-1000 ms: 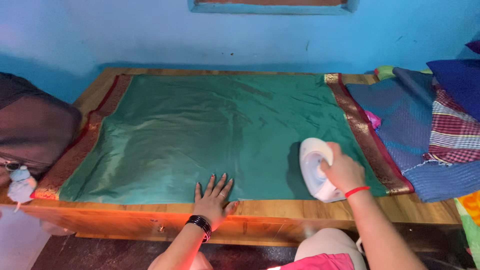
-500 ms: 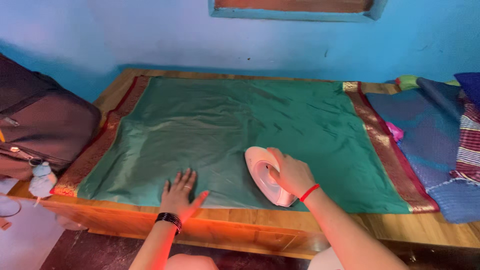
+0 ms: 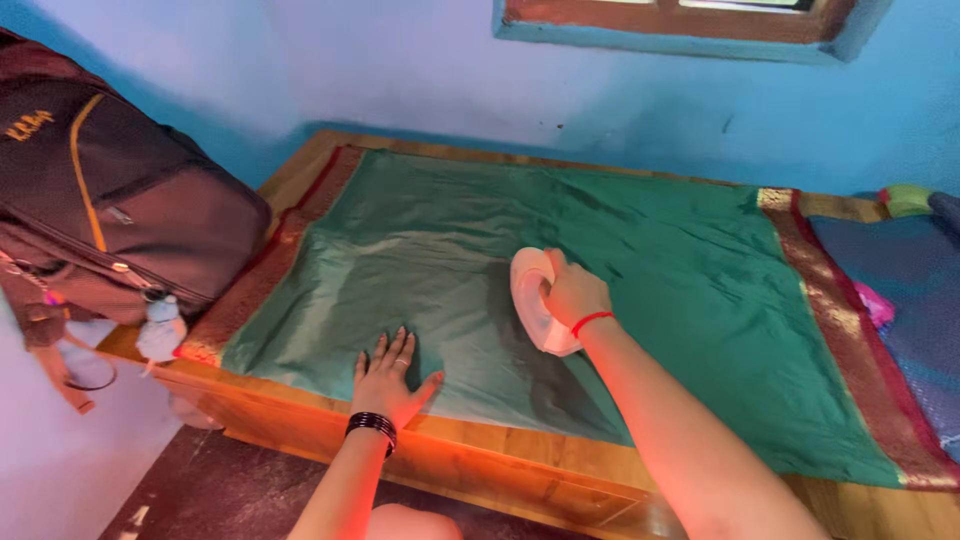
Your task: The person irons a green cloth with a gold border laid out on a wooden table. They use a white electric iron, moving it back and forth across the fabric while smoothing it with their left hand.
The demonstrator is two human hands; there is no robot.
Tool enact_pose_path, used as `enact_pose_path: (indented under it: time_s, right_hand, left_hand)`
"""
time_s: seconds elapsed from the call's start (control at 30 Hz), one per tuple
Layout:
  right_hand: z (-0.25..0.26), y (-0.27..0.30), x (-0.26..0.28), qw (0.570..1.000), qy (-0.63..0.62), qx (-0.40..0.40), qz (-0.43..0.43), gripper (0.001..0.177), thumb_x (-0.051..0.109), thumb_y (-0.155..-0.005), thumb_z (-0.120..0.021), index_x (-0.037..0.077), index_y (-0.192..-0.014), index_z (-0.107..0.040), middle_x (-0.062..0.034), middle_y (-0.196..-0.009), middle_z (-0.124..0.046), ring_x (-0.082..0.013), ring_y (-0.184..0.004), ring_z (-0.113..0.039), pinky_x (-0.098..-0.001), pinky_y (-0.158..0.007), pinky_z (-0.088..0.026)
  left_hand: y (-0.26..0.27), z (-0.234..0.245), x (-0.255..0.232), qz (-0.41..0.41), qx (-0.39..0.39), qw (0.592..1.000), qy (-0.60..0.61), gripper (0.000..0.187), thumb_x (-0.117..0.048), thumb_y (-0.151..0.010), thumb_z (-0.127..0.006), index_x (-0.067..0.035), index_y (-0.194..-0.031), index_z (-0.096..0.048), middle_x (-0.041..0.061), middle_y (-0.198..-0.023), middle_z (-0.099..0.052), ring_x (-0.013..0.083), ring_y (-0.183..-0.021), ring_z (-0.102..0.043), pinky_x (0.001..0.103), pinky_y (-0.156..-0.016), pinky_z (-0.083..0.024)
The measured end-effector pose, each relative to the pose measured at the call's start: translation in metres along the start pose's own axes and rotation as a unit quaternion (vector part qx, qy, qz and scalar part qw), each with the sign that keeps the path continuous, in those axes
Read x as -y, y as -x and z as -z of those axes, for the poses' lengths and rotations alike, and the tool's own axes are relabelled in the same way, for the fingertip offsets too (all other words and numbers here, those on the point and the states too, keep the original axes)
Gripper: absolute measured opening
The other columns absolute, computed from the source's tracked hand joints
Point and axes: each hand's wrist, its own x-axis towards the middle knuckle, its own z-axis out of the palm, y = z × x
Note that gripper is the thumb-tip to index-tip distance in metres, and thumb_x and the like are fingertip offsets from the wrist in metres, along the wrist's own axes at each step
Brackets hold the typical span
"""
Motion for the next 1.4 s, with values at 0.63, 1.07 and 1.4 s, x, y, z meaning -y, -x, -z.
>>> enact_pose_path:
  time_s: [0.63, 1.07, 1.4]
  right_hand:
    - [0.061, 0.087, 0.003, 0.969, -0.053, 0.118, 0.211, 0.057, 0.044, -0.091, -0.065, 0.028, -0.142, -0.046, -0.0133, -0.111, -0.073, -0.0375, -0.096, -0.071, -0.0479, -0.079, -0.057]
    - [0.007, 0.032, 0.103, 0.98, -0.07, 0.084, 0.166, 0.061, 0.034, -0.09, -0.064, 0.025, -0.146, -0.042, -0.0168, -0.117, -0.069, -0.0387, -0.101, -0.069, -0.0481, -0.085, -0.056]
    - [0.05, 0.082, 0.068, 0.946, -0.092, 0.149, 0.274, 0.058, 0.044, -0.092, -0.064, 0.026, -0.145, -0.047, -0.0107, -0.13, -0.067, -0.0359, -0.107, -0.068, -0.0454, -0.087, -0.055]
  left_hand:
    - [-0.016, 0.014, 0.082, 0.133, 0.04, 0.989, -0.042, 0.09, -0.079, -0.09, -0.034, -0.028, -0.163, -0.02, -0.006, -0.172, -0.012, 0.0204, -0.158, -0.009, 0.046, -0.127, -0.005]
    - [-0.013, 0.025, 0.076, 0.136, 0.046, 0.989, -0.039, 0.084, -0.073, -0.093, -0.034, -0.027, -0.162, -0.021, -0.006, -0.171, -0.011, 0.0199, -0.157, -0.008, 0.046, -0.127, -0.005]
    - [-0.015, 0.012, 0.083, 0.127, 0.017, 0.991, -0.048, 0.076, -0.067, -0.097, -0.031, -0.026, -0.161, -0.025, -0.004, -0.171, -0.015, 0.0218, -0.157, -0.011, 0.047, -0.127, -0.007]
